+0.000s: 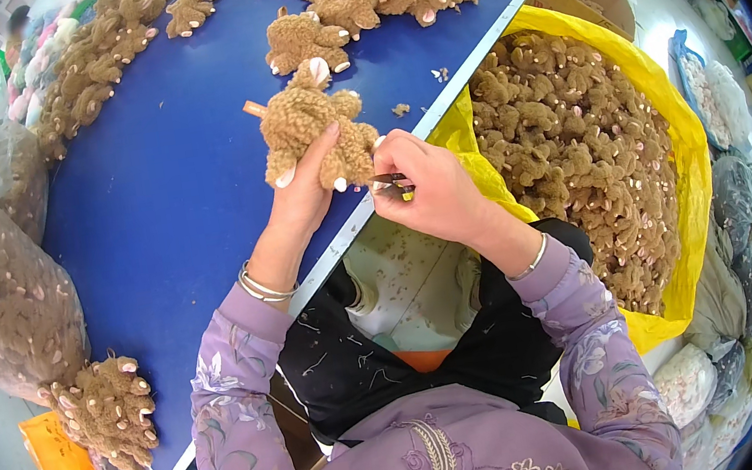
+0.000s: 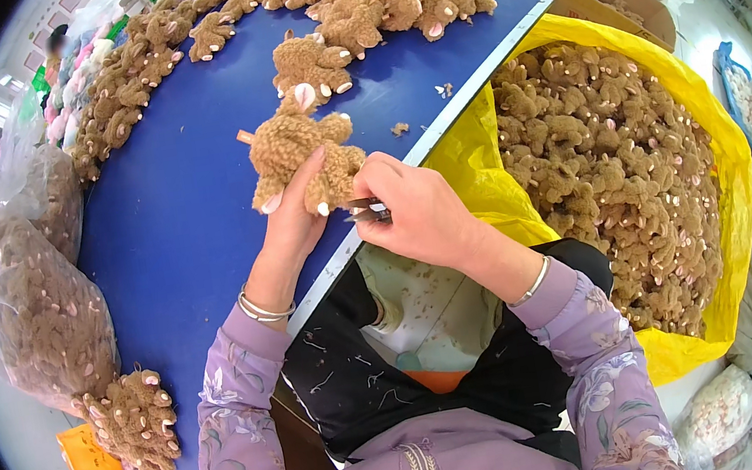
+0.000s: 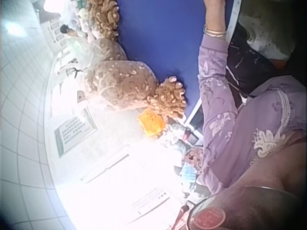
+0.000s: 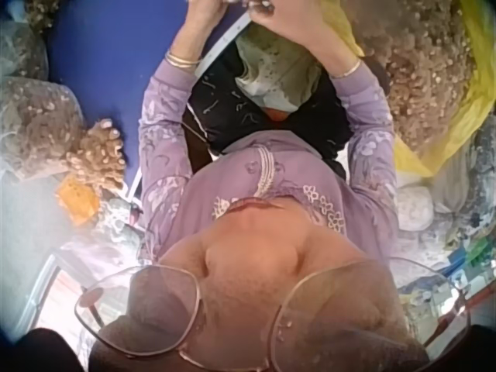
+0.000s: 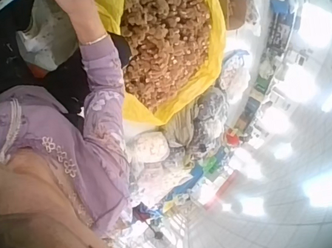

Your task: The person trims excess fabric and threads from small brown stuffed animals using a small tool. They handle each toy one at a time, trim it, and place it on a blue table.

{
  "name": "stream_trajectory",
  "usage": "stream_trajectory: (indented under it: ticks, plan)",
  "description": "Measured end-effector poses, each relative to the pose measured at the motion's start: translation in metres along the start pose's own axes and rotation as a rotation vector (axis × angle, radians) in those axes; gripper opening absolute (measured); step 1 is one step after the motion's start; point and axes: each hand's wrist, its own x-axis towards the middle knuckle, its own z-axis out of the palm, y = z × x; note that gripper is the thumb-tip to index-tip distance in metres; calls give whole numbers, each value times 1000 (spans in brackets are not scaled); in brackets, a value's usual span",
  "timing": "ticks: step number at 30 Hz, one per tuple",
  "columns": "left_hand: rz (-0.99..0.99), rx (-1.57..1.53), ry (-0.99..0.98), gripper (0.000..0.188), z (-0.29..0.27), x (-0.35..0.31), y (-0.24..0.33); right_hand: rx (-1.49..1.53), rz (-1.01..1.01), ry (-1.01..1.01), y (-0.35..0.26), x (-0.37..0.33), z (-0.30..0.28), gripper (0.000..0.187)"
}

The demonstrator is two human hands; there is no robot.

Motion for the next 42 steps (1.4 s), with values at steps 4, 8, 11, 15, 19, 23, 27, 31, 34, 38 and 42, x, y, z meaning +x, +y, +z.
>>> stream_trajectory:
  ticks: [4, 8, 11, 15, 19, 23, 27, 31, 34, 38, 42]
  plan:
    - [-61, -19, -90, 41, 4, -7, 9, 312, 401, 75, 5, 4, -14, 16]
    - [-87, 23, -78, 42, 15, -11, 15, 340, 392, 118, 28, 8, -21, 19]
    - [-91, -21, -90, 41, 9, -11, 13, 345, 400, 13, 14, 9, -17, 23]
    - [-83, -36, -138, 41, 8, -12, 8, 334, 403, 87, 12, 11, -4, 21]
    - [-103, 19, -136, 41, 6, -11, 4, 356, 379, 159, 9, 14, -6, 18]
    - [-21, 49, -114, 41, 8, -12, 1, 396, 407, 146, 7, 12, -8, 15]
    - [112, 169, -31, 39, -1, -5, -5, 267, 359, 69, 6, 9, -11, 13]
    - [175, 236, -15, 36, -6, -3, -12, 312, 331, -34, -5, 5, -13, 13]
    - [35, 157, 55, 34, -5, -6, -9, 451, 390, -139, -6, 8, -19, 11]
    - [37, 20, 43, 35, 9, -7, 1, 508, 458, -242, 6, 12, -30, 10]
    - [-15, -45, 32, 39, 9, -9, 2, 484, 559, 5, 28, 18, -38, 19]
